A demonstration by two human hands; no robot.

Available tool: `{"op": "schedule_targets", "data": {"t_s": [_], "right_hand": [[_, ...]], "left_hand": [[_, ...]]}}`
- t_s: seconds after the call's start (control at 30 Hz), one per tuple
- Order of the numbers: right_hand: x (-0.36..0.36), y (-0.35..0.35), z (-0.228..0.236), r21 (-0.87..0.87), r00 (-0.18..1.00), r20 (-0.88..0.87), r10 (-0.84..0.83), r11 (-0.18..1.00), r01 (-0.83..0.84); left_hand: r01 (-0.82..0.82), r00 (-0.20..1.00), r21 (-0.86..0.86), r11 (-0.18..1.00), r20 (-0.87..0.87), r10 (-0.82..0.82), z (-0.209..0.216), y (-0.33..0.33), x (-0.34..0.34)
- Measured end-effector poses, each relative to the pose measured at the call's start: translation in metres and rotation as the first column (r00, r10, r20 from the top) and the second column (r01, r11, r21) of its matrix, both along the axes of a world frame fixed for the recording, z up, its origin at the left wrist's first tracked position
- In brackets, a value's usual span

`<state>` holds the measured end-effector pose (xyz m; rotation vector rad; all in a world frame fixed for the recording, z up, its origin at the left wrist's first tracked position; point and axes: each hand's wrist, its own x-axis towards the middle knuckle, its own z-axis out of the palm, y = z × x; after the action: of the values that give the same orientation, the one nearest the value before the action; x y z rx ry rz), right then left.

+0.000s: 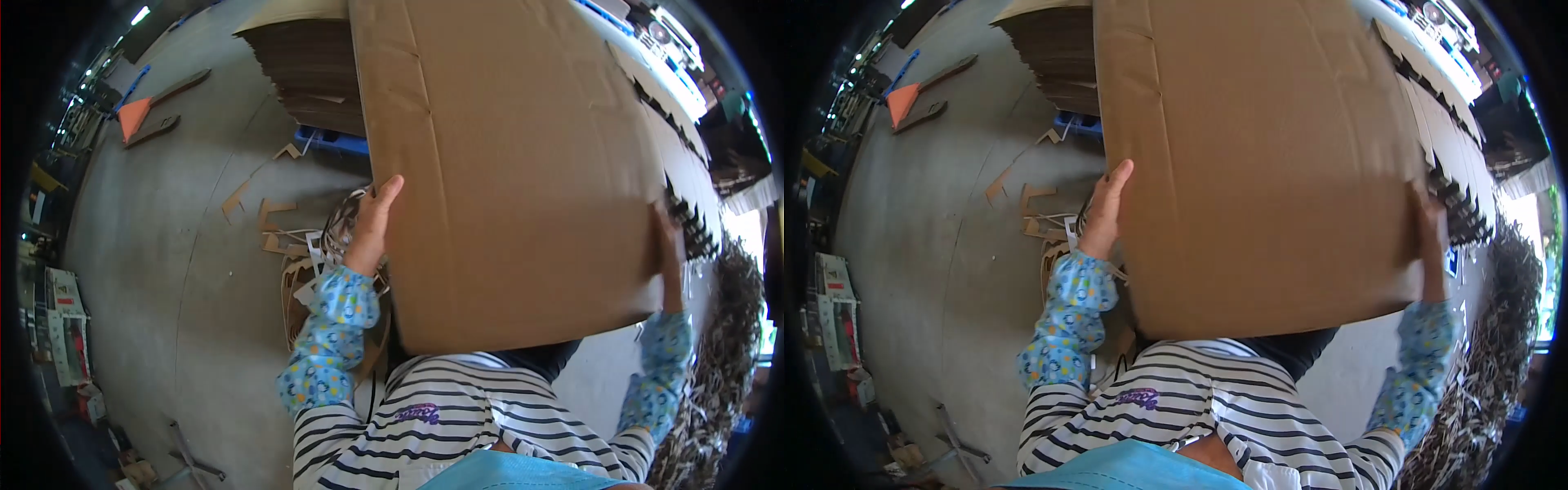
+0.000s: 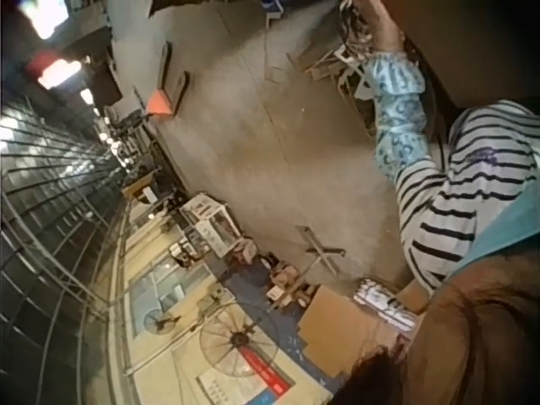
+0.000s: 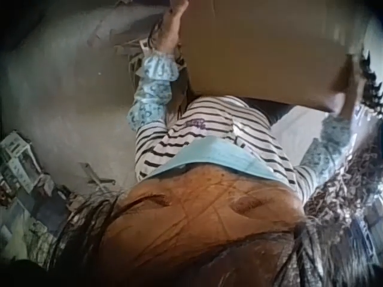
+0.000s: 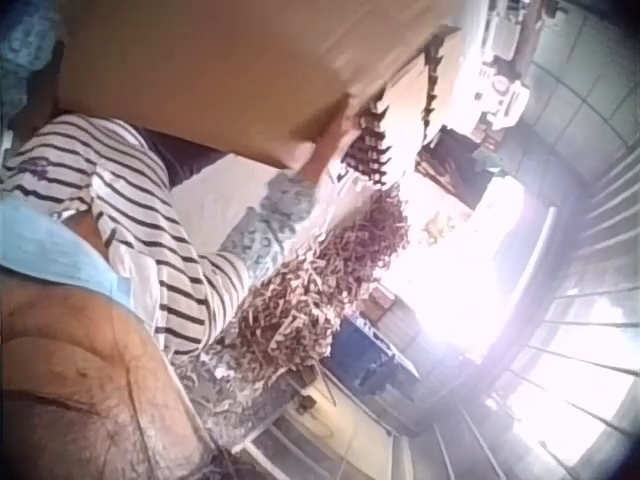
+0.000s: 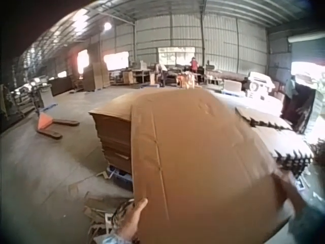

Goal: Moving a pallet of cardboard with a pallet jack, then sitting on a stool and stripping waste material from die-cut cardboard sheets.

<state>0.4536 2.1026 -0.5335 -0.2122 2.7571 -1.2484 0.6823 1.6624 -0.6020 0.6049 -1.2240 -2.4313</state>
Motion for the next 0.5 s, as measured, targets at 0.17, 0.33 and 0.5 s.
{"op": "schedule_targets", "data": {"t_s": [0.17,0.33,0.5], "right_hand": [[-0.002,0.025,0.164,0.107,0.875,-0.474,0.104,0.992,-0.060],[0.015,0.042,0.179,0.312,0.673,-0.731,-0.108,0.825,0.471],[0.035,0.091,0.143,0.345,0.668,-0.743,-0.051,0.825,0.447]], "left_hand": [[0.231,0.959,0.000,0.973,-0.167,-0.227,-0.046,0.007,-0.074],[0.196,0.933,0.363,0.911,-0.356,-0.059,-0.028,-0.016,-0.179],[0.120,0.898,0.508,0.853,-0.422,0.125,-0.089,0.061,-0.197]]}}
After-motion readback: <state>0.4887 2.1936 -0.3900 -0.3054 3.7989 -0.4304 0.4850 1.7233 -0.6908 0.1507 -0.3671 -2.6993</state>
